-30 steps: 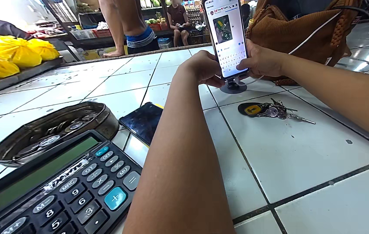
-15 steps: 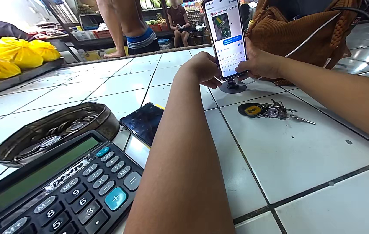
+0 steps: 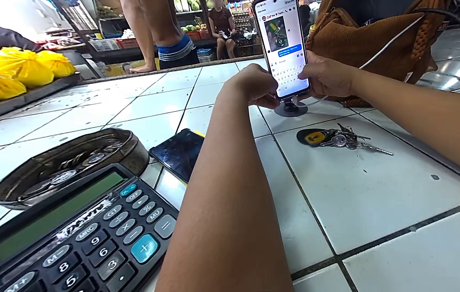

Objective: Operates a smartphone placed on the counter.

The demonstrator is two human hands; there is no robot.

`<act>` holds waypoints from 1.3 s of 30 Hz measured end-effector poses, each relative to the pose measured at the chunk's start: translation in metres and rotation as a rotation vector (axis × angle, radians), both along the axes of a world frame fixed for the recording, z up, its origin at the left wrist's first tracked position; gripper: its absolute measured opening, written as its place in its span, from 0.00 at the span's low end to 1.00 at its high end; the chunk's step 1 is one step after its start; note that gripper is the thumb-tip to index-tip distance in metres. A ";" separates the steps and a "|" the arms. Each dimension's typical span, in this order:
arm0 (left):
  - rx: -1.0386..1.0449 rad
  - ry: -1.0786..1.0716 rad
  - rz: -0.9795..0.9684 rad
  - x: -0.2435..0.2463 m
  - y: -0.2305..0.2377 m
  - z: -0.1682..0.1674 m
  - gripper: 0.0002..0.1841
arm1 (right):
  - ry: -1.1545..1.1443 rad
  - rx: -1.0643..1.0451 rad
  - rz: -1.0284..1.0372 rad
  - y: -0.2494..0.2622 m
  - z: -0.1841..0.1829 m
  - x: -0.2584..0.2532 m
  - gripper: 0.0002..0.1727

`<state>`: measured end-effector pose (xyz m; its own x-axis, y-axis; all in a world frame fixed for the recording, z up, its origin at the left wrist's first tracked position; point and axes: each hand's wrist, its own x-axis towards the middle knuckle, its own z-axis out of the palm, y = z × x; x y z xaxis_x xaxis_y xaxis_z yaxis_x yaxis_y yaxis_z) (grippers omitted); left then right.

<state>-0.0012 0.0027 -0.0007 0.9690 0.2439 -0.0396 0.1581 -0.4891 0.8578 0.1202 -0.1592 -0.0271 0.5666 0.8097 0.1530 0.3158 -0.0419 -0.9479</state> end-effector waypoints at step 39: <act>-0.018 -0.018 -0.029 -0.003 -0.002 0.000 0.13 | -0.023 -0.019 -0.013 0.000 0.002 -0.005 0.36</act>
<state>-0.0041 0.0009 -0.0009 0.9763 0.2146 -0.0267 0.1288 -0.4775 0.8692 0.1153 -0.1593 -0.0251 0.5736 0.8051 0.1509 0.3371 -0.0642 -0.9393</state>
